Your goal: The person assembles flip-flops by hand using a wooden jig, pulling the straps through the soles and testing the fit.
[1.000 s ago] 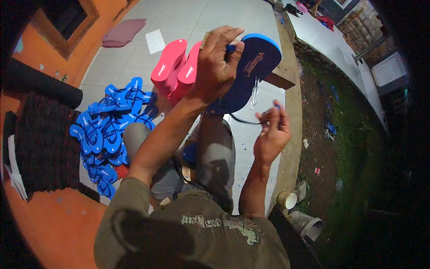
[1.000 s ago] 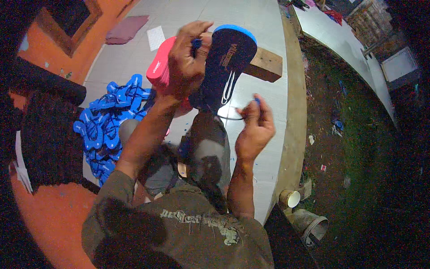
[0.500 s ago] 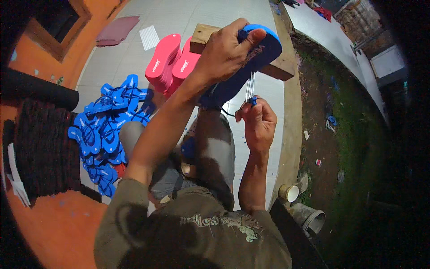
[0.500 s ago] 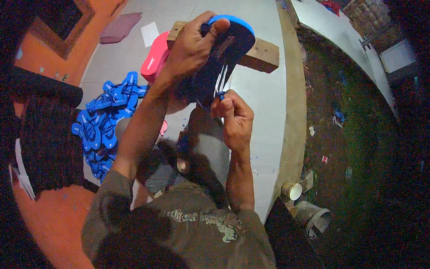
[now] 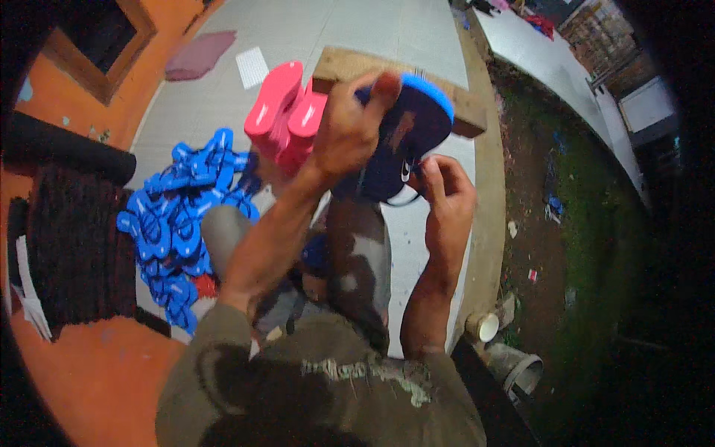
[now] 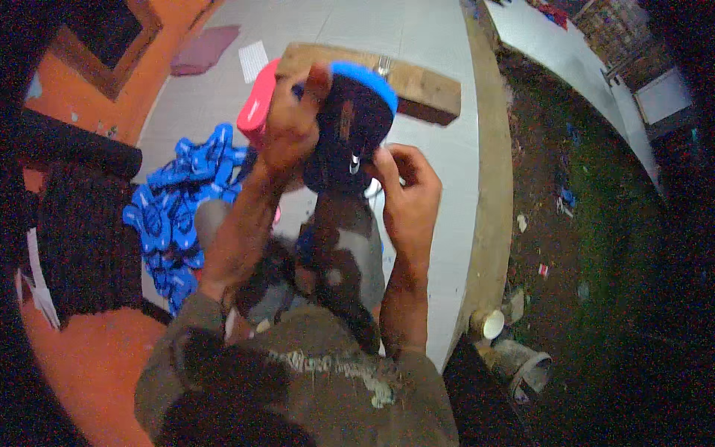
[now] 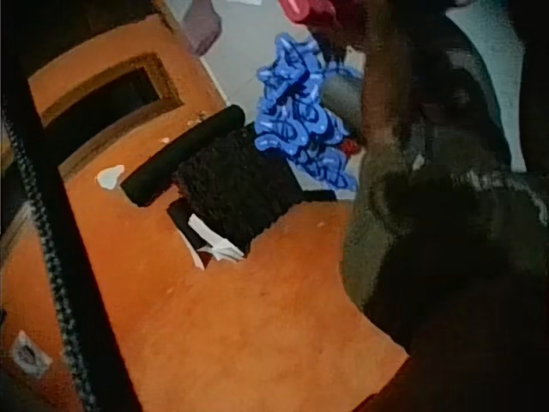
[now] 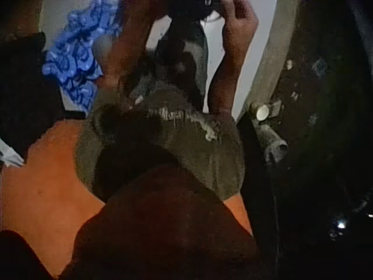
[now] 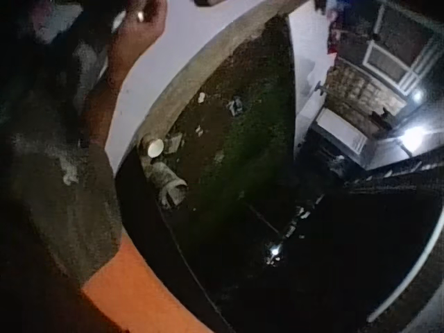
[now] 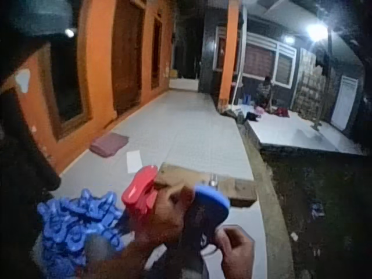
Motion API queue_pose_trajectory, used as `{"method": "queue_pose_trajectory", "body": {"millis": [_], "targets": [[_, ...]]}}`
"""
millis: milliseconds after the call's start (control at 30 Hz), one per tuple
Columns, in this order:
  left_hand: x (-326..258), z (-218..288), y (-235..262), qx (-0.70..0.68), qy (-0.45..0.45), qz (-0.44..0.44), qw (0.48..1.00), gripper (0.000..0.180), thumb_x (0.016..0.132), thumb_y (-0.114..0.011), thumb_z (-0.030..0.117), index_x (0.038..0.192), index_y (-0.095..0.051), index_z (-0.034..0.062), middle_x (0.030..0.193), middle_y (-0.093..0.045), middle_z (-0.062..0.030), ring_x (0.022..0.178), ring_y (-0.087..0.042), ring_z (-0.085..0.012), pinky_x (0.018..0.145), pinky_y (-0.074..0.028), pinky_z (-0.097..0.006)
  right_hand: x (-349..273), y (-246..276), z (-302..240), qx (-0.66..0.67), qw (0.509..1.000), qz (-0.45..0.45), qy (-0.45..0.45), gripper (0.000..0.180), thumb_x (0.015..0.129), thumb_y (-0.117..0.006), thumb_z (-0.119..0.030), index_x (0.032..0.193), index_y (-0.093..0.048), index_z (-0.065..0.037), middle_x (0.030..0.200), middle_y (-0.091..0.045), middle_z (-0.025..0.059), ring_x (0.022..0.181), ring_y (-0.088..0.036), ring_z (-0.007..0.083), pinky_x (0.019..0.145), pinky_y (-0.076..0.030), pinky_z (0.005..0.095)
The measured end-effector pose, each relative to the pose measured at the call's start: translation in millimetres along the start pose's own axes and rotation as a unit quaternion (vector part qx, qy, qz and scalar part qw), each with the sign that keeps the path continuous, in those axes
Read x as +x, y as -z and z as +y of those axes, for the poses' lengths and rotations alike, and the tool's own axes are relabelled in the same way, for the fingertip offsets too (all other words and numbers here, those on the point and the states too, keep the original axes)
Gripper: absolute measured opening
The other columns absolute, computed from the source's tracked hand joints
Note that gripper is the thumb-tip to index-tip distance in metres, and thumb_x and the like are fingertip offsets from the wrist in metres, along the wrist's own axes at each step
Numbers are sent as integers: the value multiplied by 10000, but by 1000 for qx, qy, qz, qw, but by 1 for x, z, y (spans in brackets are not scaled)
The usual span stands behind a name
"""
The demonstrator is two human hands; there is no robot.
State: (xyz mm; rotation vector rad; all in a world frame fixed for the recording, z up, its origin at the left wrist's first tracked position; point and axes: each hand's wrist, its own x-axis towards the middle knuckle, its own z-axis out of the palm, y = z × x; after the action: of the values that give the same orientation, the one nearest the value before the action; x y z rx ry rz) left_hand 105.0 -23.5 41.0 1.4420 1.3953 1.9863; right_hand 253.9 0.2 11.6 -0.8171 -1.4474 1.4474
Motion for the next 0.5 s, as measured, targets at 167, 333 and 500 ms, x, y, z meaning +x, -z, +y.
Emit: {"method": "queue_pose_trajectory", "body": {"millis": [167,333,500], "targets": [[-16,13,-7,-136,92,26,986,448,854,-482,437,868,-576,-1,741,-569,-22,712,-511,-64,621,-423,-200,13,-18,-20,-82,982,39,163,342,818,-595,-259,1057,-514,-28,978,-532,100,928,-496,158,746,-446,309],[-16,15,-4,63,39,72,995,388,867,-481,395,857,-542,12,768,-556,-47,675,-503,-86,577,-426,-256,20,-27,-19,-70,990,-62,104,343,878,-474,-317,1023,-517,-9,1008,-548,142,874,-536,165,759,-440,296],[-70,34,25,160,-19,-31,986,301,834,-531,310,941,-550,29,825,-542,-96,723,-515,-163,635,-434,-291,-31,-25,-17,-70,975,-113,175,286,846,-527,-261,982,-539,-10,920,-567,122,821,-537,154,692,-430,271]]}}
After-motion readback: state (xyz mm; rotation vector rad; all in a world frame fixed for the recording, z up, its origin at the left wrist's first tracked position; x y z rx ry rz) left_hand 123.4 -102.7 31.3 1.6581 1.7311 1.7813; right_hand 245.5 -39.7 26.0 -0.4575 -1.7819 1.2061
